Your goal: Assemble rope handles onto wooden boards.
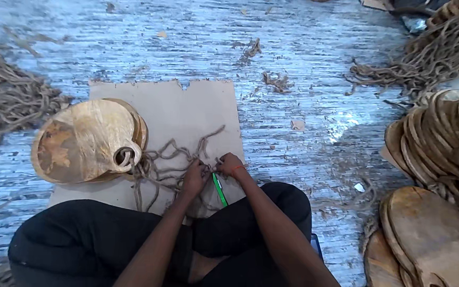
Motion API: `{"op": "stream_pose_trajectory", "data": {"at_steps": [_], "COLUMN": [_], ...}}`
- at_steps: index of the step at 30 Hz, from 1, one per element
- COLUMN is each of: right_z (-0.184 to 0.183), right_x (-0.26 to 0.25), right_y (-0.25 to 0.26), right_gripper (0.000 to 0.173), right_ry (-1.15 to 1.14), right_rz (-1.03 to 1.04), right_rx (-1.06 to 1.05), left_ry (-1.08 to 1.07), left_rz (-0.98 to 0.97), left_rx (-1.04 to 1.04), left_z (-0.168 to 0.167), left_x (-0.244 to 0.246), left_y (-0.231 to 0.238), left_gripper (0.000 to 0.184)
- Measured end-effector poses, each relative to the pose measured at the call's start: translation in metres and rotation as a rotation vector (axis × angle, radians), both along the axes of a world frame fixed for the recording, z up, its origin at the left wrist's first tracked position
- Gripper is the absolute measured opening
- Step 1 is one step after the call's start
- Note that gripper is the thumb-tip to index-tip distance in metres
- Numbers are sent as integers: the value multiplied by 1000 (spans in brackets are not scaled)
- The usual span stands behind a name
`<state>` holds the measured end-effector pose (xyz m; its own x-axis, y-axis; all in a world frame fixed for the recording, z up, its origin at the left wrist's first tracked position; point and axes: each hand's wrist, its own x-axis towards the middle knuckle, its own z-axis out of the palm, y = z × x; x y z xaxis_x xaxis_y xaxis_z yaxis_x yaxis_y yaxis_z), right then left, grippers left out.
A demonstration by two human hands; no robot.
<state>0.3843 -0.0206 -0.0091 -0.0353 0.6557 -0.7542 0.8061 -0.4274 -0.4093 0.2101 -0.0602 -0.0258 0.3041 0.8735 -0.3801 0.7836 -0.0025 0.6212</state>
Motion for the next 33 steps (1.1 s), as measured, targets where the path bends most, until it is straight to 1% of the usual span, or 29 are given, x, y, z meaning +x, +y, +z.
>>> {"op": "stream_pose_trajectory", "data": {"at_steps": [3, 5, 7, 9, 11, 14, 16, 18, 19, 22, 23, 25, 27, 28, 29, 30, 31, 32, 33], "right_z": [-2, 0, 1, 0, 0, 2, 6, 12, 13, 12, 9, 4, 6, 9, 11, 12, 14, 20, 28], "right_x": [-2, -5, -2, 1, -3, -11, -11, -8, -8, -4, 0, 7, 10, 10, 8, 7, 7, 6, 5], "right_y": [2, -2, -8, -9, -3, -3, -6, -5, -9, -14, -9, -1, -4, -8, -15, -18, -18, -18, -20], "right_gripper": [33, 31, 31, 30, 30, 31, 30, 31, 32, 31, 35, 41, 45, 45, 43, 39, 34, 30, 30], "right_ry": [-5, -4, -4, -4, -28, -55, -91, -144, -149, -83, -32, 99, 209, 217, 192, 149, 97, 52, 23], "right_rz": [-55, -95, -54, 8, -13, -80, -54, -29, -51, -213, -251, -302, -349, -357, -352, -335, -308, -292, -290], "right_rx": [25, 68, 37, -4, 6, 56, 53, 40, 57, 262, 267, 235, 276, 306, 355, 380, 381, 374, 370], "left_ry": [-13, -16, -5, 0, 20, 23, 26, 57, 60, -20, -79, -226, -426, -526, -576, -545, -445, -318, -211], "left_rz": [38, 41, 5, -15, -4, 15, -23, -49, -40, 22, 58, 193, 389, 480, 549, 589, 611, 607, 589], "left_rx": [39, 109, 129, 106, 73, 136, 185, 165, 142, 95, 54, -27, -28, -8, 27, 60, 93, 127, 162], "left_z": [-1, -6, -8, -8, -4, -8, -12, -10, -9, -7, -2, 11, 22, 25, 26, 26, 28, 29, 30], "left_x": [4, 3, 2, 0, 1, 4, 0, -7, -10, -11, -14, -21, -23, -24, -24, -26, -28, -29, -28], "left_y": [1, 1, -5, -12, -7, -1, -2, -1, -3, 3, 4, 2, 0, 1, 3, 6, 8, 11, 13], "left_gripper": [26, 25, 24, 24, 26, 24, 21, 21, 22, 24, 25, 28, 29, 35, 45, 52, 51, 43, 37]}}
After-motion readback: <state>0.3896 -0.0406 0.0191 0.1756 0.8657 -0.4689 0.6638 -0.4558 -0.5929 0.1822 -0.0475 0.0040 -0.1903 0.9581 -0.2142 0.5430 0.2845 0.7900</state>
